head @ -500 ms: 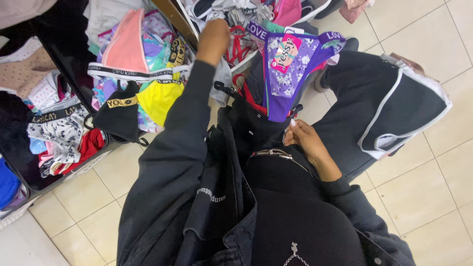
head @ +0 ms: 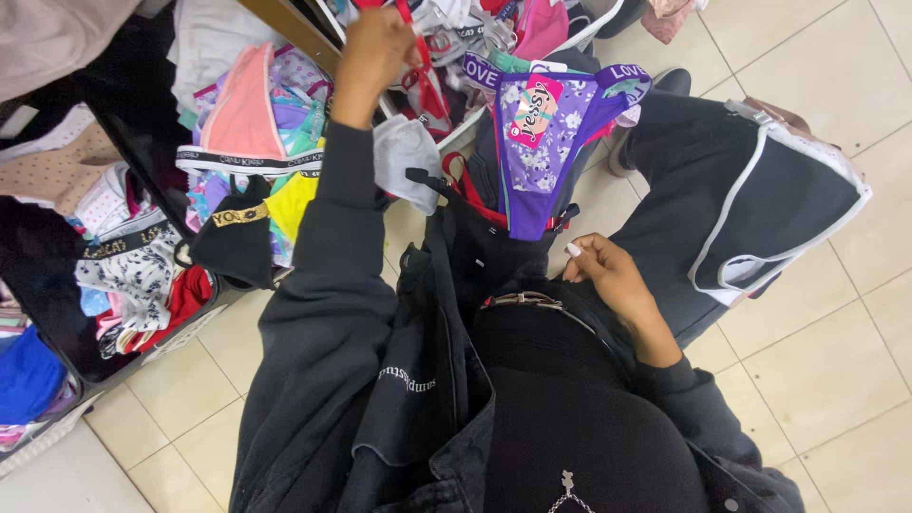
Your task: The person picks up various types of underwear and bras from a large pile, showing several items to the camera one at a time.
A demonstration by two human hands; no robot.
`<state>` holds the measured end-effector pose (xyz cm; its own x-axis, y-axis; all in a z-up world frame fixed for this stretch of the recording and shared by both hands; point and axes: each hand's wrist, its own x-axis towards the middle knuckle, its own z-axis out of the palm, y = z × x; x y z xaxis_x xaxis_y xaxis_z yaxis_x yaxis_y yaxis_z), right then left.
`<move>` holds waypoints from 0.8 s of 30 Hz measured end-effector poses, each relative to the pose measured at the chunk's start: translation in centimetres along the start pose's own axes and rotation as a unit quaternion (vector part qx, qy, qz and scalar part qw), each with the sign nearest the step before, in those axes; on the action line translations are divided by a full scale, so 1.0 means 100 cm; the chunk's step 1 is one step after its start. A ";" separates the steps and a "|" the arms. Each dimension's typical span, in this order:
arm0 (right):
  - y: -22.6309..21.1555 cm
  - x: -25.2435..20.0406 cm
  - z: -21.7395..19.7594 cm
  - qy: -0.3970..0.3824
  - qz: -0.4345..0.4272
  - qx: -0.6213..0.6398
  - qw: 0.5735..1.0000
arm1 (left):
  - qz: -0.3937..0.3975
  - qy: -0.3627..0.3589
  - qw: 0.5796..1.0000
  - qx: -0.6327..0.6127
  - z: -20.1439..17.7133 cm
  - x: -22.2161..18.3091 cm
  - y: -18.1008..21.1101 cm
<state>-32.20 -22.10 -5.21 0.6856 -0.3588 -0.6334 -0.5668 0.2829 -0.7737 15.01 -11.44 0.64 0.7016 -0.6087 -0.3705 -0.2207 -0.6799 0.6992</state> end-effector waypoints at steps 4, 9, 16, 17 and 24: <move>-0.032 -0.012 0.011 0.040 -0.107 -0.176 0.978 | 0.301 0.093 0.947 -0.063 -0.034 -0.028 0.021; -0.092 -0.049 0.029 0.095 -0.182 -0.245 0.948 | 0.383 0.158 0.910 -0.036 -0.066 -0.125 0.111; -0.132 -0.062 0.041 0.139 -0.350 -0.184 0.908 | 0.393 0.075 0.888 -0.224 -0.079 -0.210 0.188; -0.138 -0.064 0.043 0.139 -0.413 -0.172 0.884 | 0.382 0.048 0.881 -0.275 -0.079 -0.220 0.198; -0.152 -0.053 0.010 0.112 -0.536 -0.208 0.811 | 0.337 -0.083 0.869 -0.353 -0.071 -0.250 0.217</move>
<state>-26.75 -23.60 9.90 0.8127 -0.3656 0.4538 0.1619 -0.6064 -0.7785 -2.55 -8.06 29.43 0.4539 -0.8616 0.2270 -0.0321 0.2389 0.9705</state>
